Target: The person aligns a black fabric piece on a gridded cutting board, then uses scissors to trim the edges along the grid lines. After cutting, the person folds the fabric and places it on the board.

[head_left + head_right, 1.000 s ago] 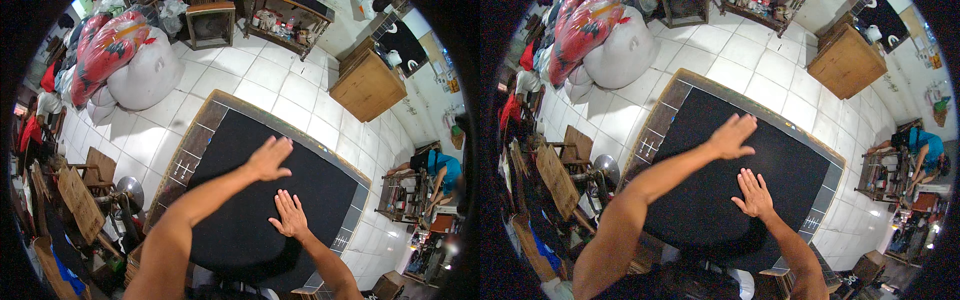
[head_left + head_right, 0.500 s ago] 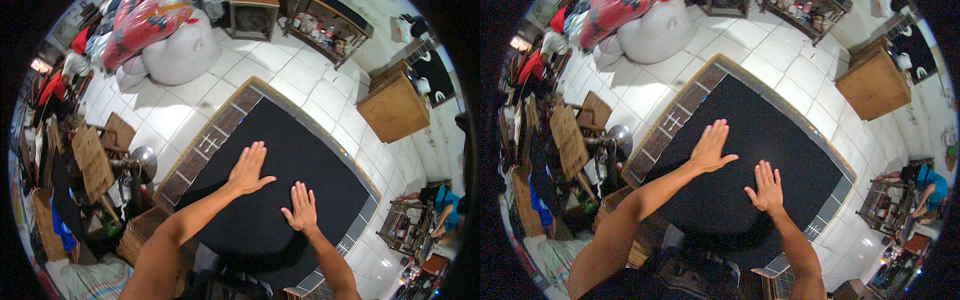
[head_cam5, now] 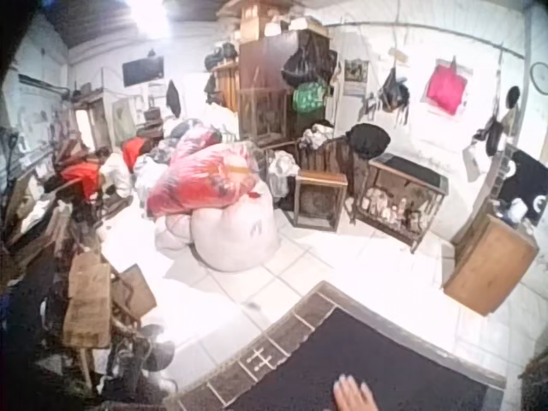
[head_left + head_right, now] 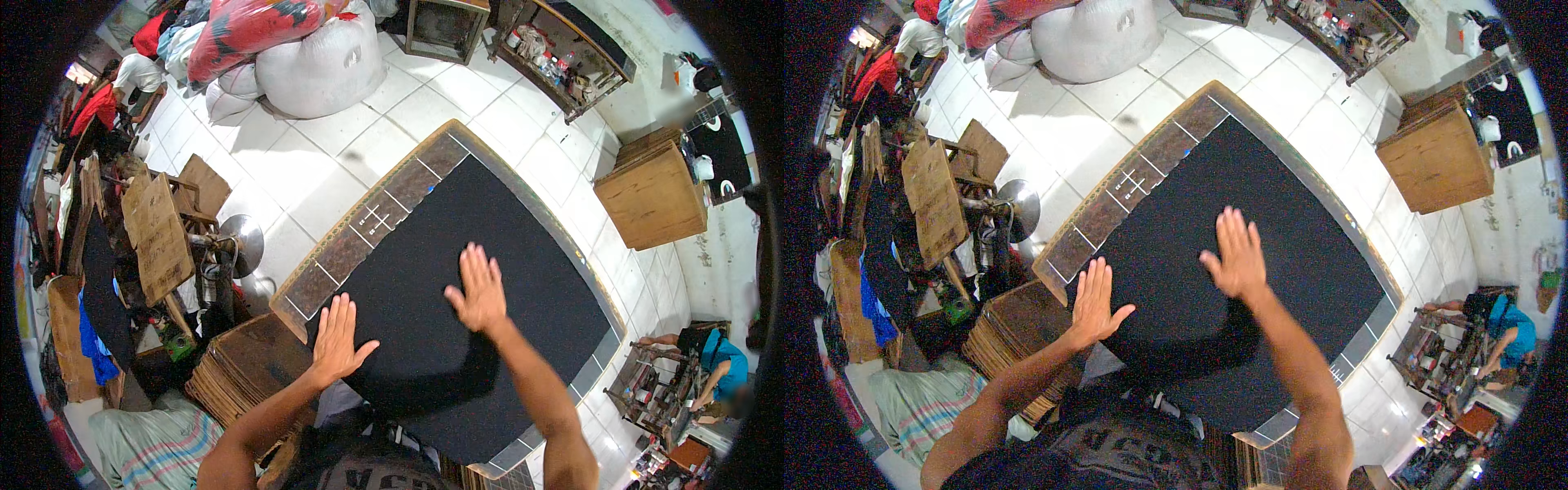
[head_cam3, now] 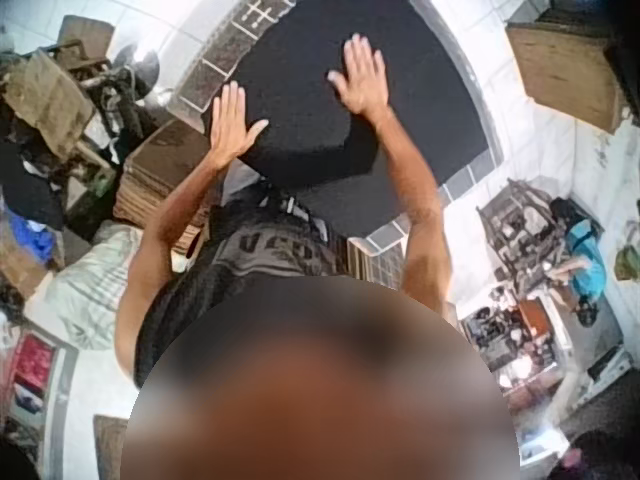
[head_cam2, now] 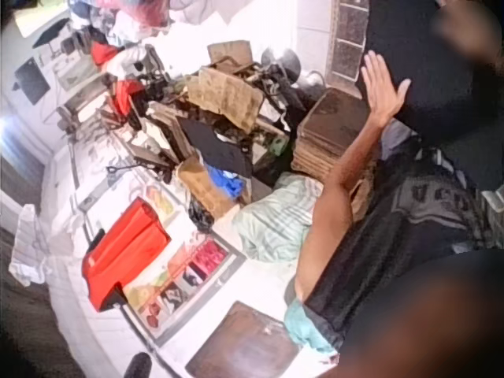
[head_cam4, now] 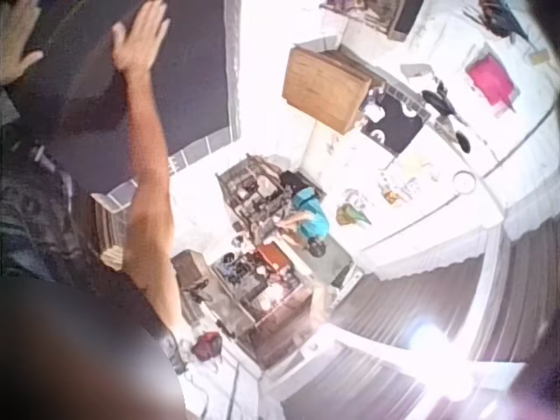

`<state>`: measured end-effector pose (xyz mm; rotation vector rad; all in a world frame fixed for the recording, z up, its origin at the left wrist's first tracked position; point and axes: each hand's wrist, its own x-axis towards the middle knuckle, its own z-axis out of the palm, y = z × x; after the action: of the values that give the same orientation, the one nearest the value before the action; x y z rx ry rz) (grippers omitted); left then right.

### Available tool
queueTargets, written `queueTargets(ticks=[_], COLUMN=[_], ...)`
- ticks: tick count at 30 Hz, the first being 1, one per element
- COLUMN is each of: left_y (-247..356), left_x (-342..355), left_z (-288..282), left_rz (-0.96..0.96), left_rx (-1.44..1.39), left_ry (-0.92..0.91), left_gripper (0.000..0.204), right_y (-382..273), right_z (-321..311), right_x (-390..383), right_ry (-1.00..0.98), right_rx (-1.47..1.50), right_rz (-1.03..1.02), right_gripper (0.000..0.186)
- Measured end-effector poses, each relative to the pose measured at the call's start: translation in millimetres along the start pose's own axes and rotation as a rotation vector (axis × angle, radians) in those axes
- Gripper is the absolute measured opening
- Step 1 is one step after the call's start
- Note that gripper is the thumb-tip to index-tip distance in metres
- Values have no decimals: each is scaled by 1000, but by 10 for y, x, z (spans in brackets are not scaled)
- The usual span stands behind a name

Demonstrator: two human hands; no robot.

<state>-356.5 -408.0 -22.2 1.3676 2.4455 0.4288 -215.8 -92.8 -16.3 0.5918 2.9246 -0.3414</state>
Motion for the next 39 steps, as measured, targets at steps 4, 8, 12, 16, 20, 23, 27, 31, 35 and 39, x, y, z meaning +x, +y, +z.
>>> queueTargets(ticks=[4,8,12,16,20,23,27,31,35,39], left_y=[-303,-408,-432,-449,-190,337,1135,1506,1541,1494], left_x=[-247,-306,-313,-301,-59,209,178,-210,-607,-985], left_z=[-36,15,52,-72,-131,69,474,623,612,724], left_rz=[16,33,47,-52,-72,120,433,489,550,592], left_rx=[43,16,-48,-222,-322,-247,-76,118,109,156], left_ry=[-23,10,5,100,284,68,-179,-168,-88,-21], left_gripper=[95,96,92,80,71,75,85,88,87,80], right_y=[508,360,-598,-1875,-2385,-2363,-1718,-931,-674,-753], right_z=[-191,-151,-20,313,508,492,491,733,1155,1586], right_x=[1157,1556,1236,226,-822,-1468,-2468,-4101,-5954,-7421], right_ry=[104,174,139,1,-176,-226,289,734,527,288], right_rx=[-91,-85,-90,50,93,388,586,544,389,370], right_rz=[93,167,82,-56,-145,-105,395,1248,1807,2095], right_gripper=[82,84,84,81,78,68,56,52,63,74])
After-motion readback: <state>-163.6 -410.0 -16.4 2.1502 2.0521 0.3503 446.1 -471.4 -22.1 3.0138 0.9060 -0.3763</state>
